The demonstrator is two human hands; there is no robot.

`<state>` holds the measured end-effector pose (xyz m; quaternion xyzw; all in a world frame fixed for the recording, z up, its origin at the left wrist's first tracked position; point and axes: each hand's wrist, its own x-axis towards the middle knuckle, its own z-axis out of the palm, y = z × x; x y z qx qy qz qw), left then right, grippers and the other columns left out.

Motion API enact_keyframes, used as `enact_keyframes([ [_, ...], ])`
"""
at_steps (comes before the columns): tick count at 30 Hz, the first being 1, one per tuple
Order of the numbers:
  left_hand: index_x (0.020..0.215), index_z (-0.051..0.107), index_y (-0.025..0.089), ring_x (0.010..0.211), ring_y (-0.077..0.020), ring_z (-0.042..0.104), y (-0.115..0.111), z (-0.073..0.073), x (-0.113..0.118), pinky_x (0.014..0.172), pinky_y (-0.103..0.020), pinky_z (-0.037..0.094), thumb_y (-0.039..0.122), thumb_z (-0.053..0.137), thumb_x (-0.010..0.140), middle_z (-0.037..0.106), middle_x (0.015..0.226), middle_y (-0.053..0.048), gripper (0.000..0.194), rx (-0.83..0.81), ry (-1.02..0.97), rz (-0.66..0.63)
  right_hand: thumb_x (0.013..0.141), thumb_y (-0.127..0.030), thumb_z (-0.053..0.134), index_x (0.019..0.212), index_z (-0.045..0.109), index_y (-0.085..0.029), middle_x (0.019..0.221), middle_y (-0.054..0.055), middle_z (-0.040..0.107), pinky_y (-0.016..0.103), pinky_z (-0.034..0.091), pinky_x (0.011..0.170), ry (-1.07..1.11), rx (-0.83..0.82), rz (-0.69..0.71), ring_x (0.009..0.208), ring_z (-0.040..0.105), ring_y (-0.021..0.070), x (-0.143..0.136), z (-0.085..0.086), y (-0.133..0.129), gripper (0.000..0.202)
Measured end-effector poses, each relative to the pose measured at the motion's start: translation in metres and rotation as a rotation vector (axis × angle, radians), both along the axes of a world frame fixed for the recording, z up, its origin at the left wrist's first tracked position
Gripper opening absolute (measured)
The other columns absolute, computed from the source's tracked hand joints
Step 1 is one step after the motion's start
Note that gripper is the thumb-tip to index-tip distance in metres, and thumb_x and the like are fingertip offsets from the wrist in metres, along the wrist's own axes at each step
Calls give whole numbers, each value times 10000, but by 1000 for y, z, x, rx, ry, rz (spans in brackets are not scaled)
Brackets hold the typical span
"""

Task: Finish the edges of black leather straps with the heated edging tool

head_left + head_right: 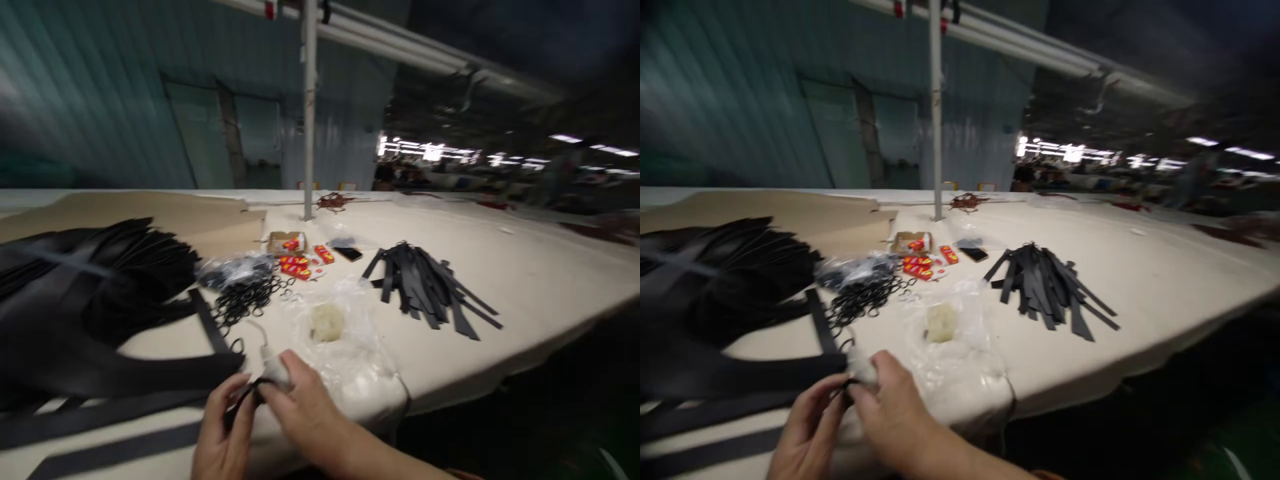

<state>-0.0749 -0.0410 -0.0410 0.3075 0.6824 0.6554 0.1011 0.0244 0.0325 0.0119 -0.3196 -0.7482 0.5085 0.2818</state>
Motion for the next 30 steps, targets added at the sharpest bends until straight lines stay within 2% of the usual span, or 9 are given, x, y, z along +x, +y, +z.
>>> enact_keyframes([
  [3,828,600,228,821,-215,535,-21,13,11,798,-285,399,413,666,708,591,822,-21,230,-25,14,84,769,-235,496,790,471,-171,686,-12,498,224,420,567,87,-142,68,596,486,124,3,2,4,71],
  [6,698,588,207,624,-160,512,-30,17,19,648,-244,422,397,654,745,559,614,17,207,-49,-395,-42,787,-298,506,820,467,-172,708,-6,493,248,438,588,77,-178,116,593,500,131,5,-4,8,136],
  [9,712,586,159,681,-185,601,-36,13,27,680,-280,481,427,615,774,635,673,-33,276,18,-690,-133,815,-318,499,833,468,-178,699,-8,492,258,439,602,46,-107,151,601,506,140,11,-12,7,145],
  [13,812,586,131,856,-221,648,-38,10,29,825,-347,489,416,545,826,688,844,-106,289,89,-905,-177,863,-204,436,837,494,-177,739,19,514,260,431,630,34,237,251,674,506,154,23,-23,-3,69],
  [16,807,618,101,779,-229,663,-41,9,25,753,-348,509,411,572,813,697,787,-128,314,69,-993,-250,891,-99,344,903,517,-155,810,66,544,280,446,677,95,597,483,752,512,173,35,-29,-18,182],
  [19,853,648,86,737,-220,654,-44,8,23,711,-321,494,416,592,803,697,736,-114,338,53,-974,-283,912,-69,308,915,524,-136,821,88,567,291,459,688,50,775,612,765,517,181,45,-32,-33,226],
  [22,869,682,91,805,-214,633,-49,10,24,777,-302,456,388,604,802,703,782,-100,314,57,-888,-273,898,-56,315,919,522,-137,813,86,561,267,462,638,40,724,645,733,516,174,52,-32,-42,223],
  [26,838,715,136,1103,-238,516,-58,22,27,980,-287,322,347,598,813,661,1089,-88,243,97,-718,-237,874,-79,315,966,520,-179,827,71,536,250,462,623,109,467,675,728,519,167,57,-27,-48,246],
  [30,955,680,145,895,-237,623,-65,34,28,853,-335,436,387,529,854,712,914,-91,303,87,-719,-312,878,-93,370,1021,506,-211,903,69,542,271,458,738,178,321,620,840,539,178,51,-21,-45,230],
])
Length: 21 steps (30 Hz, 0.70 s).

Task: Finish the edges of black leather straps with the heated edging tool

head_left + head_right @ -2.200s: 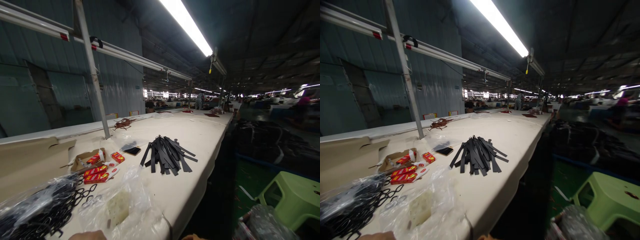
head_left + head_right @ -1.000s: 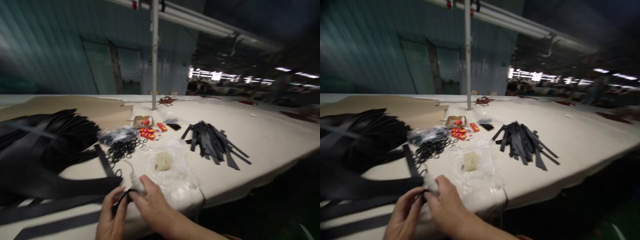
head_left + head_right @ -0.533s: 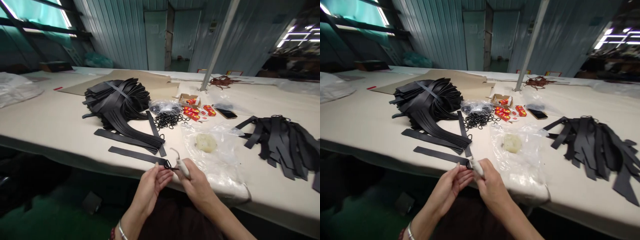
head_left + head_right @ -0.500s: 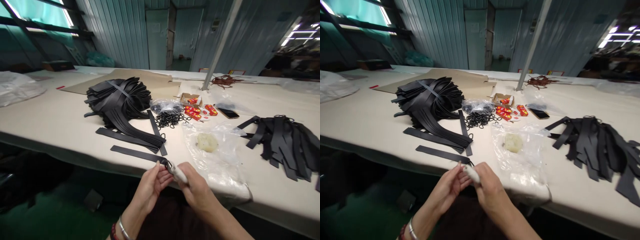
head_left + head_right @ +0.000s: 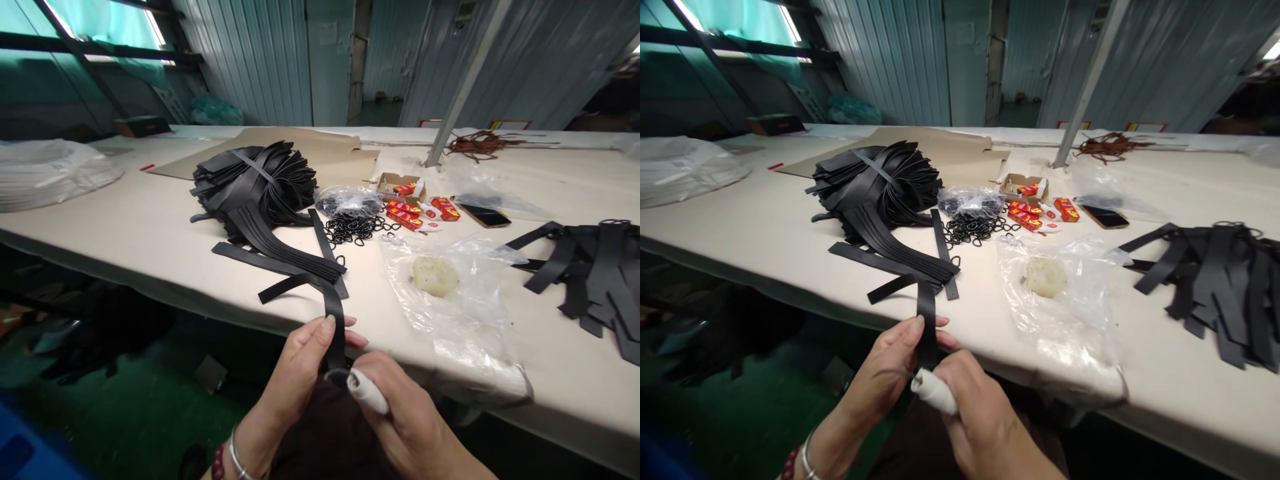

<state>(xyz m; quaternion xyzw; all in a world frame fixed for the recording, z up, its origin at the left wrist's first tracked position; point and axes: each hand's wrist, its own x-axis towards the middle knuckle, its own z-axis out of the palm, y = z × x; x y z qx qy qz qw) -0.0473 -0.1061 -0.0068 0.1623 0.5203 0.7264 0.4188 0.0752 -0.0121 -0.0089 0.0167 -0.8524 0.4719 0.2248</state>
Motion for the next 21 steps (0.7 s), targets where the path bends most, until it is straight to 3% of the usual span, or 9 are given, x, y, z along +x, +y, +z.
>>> enact_keyframes([
  [3,1008,660,135,827,-211,634,-4,2,2,769,-297,471,391,500,870,710,887,-87,332,-9,-125,-48,875,-141,451,990,526,-215,875,45,564,258,452,744,-38,-86,-141,812,559,168,-9,2,4,156],
  [7,1137,604,184,1049,-213,554,-9,-2,7,926,-288,400,265,607,824,649,1105,-65,324,93,-88,-185,830,-213,531,869,552,-203,801,22,587,250,441,678,-197,-173,-298,741,562,166,-17,-1,8,46],
  [10,1187,567,221,1120,-211,510,-12,-4,12,998,-304,340,121,636,782,603,1191,-43,422,56,-25,-227,805,-244,546,854,552,-195,763,18,584,258,425,636,-296,-181,-356,693,543,167,-20,-5,10,69],
  [16,1165,574,163,973,-228,604,-11,-11,18,888,-329,432,165,536,850,652,1083,-101,317,2,-170,-217,856,-366,469,798,553,-178,711,16,559,266,438,624,-400,-330,-351,678,539,171,-22,-11,18,214],
  [21,1125,586,173,913,-195,620,-11,-11,18,842,-279,447,171,566,837,657,1049,-87,288,-2,-237,-233,799,-470,553,733,532,-156,639,-2,529,240,454,540,-518,-735,-150,596,534,147,-23,-12,20,321],
])
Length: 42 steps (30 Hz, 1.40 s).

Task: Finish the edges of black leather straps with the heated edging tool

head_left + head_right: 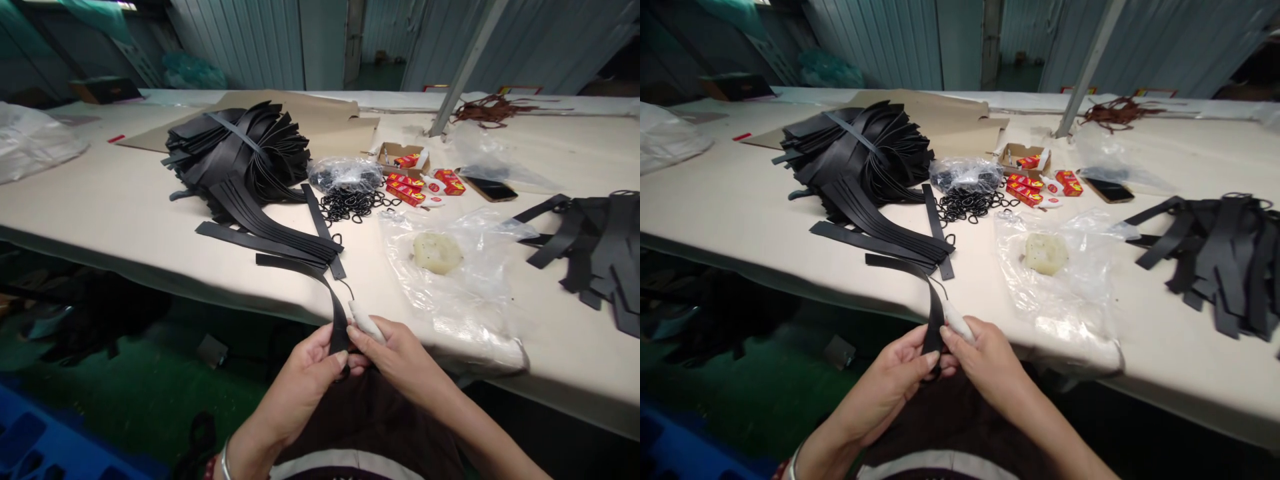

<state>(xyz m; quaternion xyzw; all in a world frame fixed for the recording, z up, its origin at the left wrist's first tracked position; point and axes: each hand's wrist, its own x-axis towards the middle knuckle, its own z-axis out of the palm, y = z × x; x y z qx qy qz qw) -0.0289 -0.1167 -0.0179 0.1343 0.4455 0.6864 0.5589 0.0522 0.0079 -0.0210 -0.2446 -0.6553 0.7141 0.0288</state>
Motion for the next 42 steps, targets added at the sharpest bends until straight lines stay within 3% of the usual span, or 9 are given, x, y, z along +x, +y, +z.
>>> enact_keyframes([
  [4,1144,570,183,893,-176,617,1,-1,2,813,-251,452,143,587,818,646,1060,-79,329,-2,-9,17,720,-460,659,693,509,-144,536,-41,466,223,444,503,16,-206,-13,492,475,101,-4,1,-1,351],
  [7,1132,573,184,915,-182,602,0,-3,3,831,-278,453,163,599,816,630,1084,-81,317,-32,-5,52,703,-443,681,693,504,-142,548,-38,476,228,449,494,22,-203,-48,488,482,100,-5,2,-2,350],
  [13,887,657,89,730,-166,607,-1,-2,2,722,-290,470,266,559,849,667,810,-100,206,-135,23,3,753,-431,615,658,408,-187,491,-75,379,226,432,430,34,-175,-54,431,421,91,-1,5,-6,334],
  [17,854,659,80,706,-162,598,2,-1,3,704,-293,469,239,575,831,659,796,-100,181,-113,2,19,797,-370,547,711,499,-175,565,-27,480,219,427,472,1,210,-123,512,477,117,6,-2,-4,218],
  [21,878,667,86,672,-133,567,6,1,5,685,-254,459,227,602,812,643,736,-66,168,-73,-20,4,815,-238,521,809,573,-177,689,7,563,229,445,579,131,526,-104,622,544,138,15,-12,-2,81],
  [27,961,673,135,693,-113,517,11,1,13,684,-216,425,191,598,816,631,774,-32,172,-43,-28,14,826,-120,478,793,530,-180,630,-24,523,192,420,501,229,607,-60,505,518,101,26,-14,-1,86],
  [33,949,681,174,794,-134,523,8,-5,14,755,-219,398,227,581,840,651,851,-11,157,-98,209,-3,841,-54,427,941,537,-107,673,52,559,253,388,497,553,1210,-32,560,505,153,37,-9,4,157],
  [36,980,657,202,803,-135,544,8,-5,16,735,-208,406,271,593,835,657,865,-1,173,-125,193,-12,863,-60,394,999,529,-44,634,70,565,284,358,478,638,1468,2,536,483,171,43,-2,6,192],
  [42,899,660,210,824,-155,600,10,0,23,789,-239,443,259,614,820,689,862,-14,104,-73,148,17,879,-37,334,958,557,-16,643,86,607,287,336,465,704,1562,109,526,495,166,50,16,9,237],
])
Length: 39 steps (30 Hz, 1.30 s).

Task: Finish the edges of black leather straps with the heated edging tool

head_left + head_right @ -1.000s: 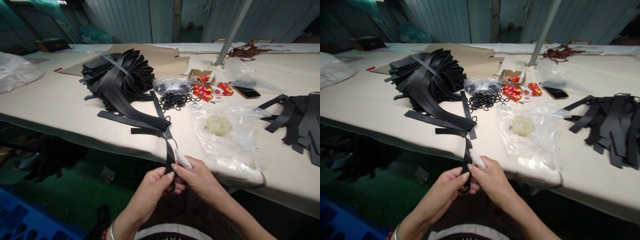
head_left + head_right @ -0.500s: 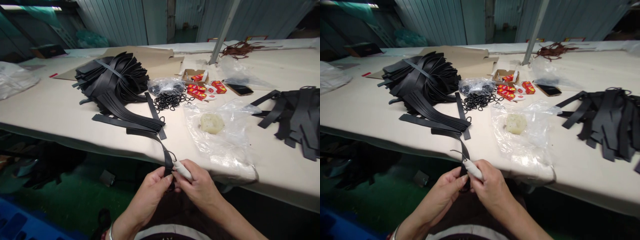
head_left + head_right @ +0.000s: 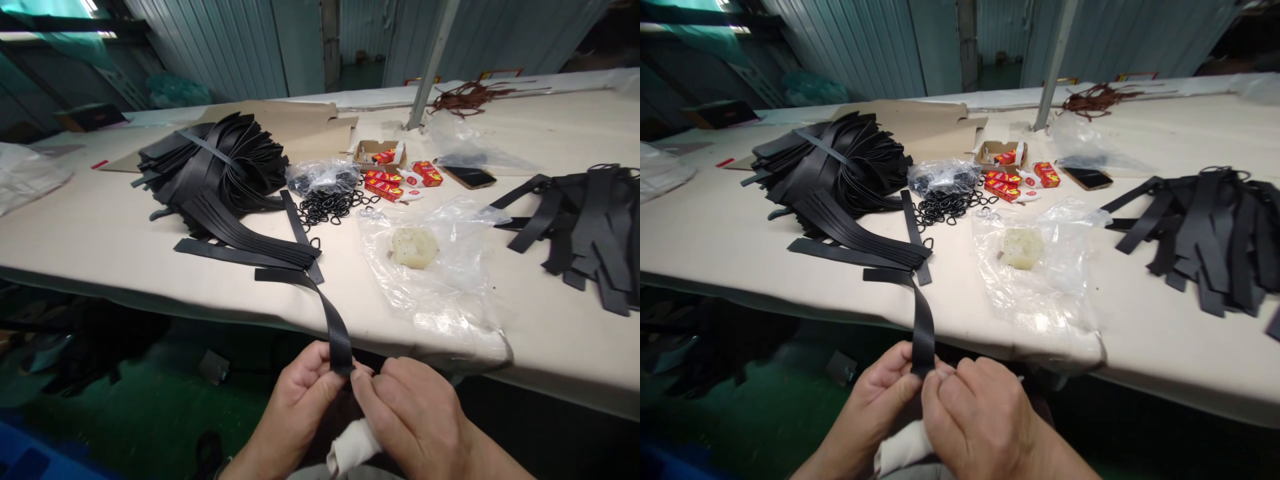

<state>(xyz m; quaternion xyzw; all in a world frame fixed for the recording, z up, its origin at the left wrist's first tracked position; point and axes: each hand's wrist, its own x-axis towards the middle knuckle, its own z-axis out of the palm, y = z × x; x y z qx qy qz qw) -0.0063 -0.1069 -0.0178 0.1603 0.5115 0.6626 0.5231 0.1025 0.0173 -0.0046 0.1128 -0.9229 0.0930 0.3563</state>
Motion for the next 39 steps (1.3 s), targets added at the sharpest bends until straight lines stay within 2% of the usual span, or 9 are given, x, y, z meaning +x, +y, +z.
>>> enact_keyframes([
  [8,864,741,229,845,-197,625,-1,-1,-3,771,-236,471,273,667,758,726,891,-26,137,-139,220,57,870,-20,347,894,576,-20,598,68,615,286,336,429,37,34,38,474,504,157,1,8,3,230],
  [12,836,743,217,806,-192,621,0,2,-3,720,-226,471,283,663,757,727,846,-19,130,-159,245,55,880,-48,344,956,559,-33,602,65,593,273,357,445,15,-91,17,497,502,156,1,1,2,228],
  [14,840,732,200,755,-173,607,1,2,-2,674,-216,461,286,654,769,715,787,-15,136,-167,272,66,888,-99,380,937,559,-78,631,56,580,256,394,478,-53,-354,-61,530,517,149,-2,-5,0,187],
  [17,875,707,171,739,-164,588,4,1,0,691,-237,455,286,607,812,697,787,-32,165,-154,224,59,893,-232,440,792,539,-146,645,26,562,223,446,522,-316,-1003,-215,570,552,136,-8,-9,-2,165],
  [19,878,695,149,741,-166,582,6,0,1,705,-256,456,284,591,822,694,811,-55,179,-150,146,48,882,-340,466,741,522,-154,635,13,554,222,469,539,-496,-1369,-230,582,565,139,-13,-8,-3,240],
  [21,860,691,132,721,-159,573,7,-1,2,681,-252,452,278,602,811,689,800,-65,178,-160,94,51,851,-420,498,741,528,-148,628,6,545,231,480,549,-570,-1593,-182,581,564,143,-16,-6,-4,295],
  [23,854,689,123,710,-154,568,8,-2,3,663,-246,446,273,615,798,680,786,-66,177,-171,66,56,819,-448,539,749,536,-141,619,-5,530,234,482,555,-569,-1717,-161,570,555,137,-17,-4,-5,315],
  [30,815,658,102,648,-134,531,7,-3,4,606,-234,422,287,621,793,638,707,-45,189,-175,8,81,800,-427,607,784,521,-160,629,-26,528,239,462,570,-583,-1806,-47,580,547,130,-16,-15,-6,281],
  [39,887,672,113,728,-161,552,3,1,5,707,-277,430,266,562,834,651,766,-55,196,-89,19,45,802,-414,612,727,493,-148,600,-27,506,239,425,563,-595,-1799,-27,559,492,113,-19,-21,-4,301],
])
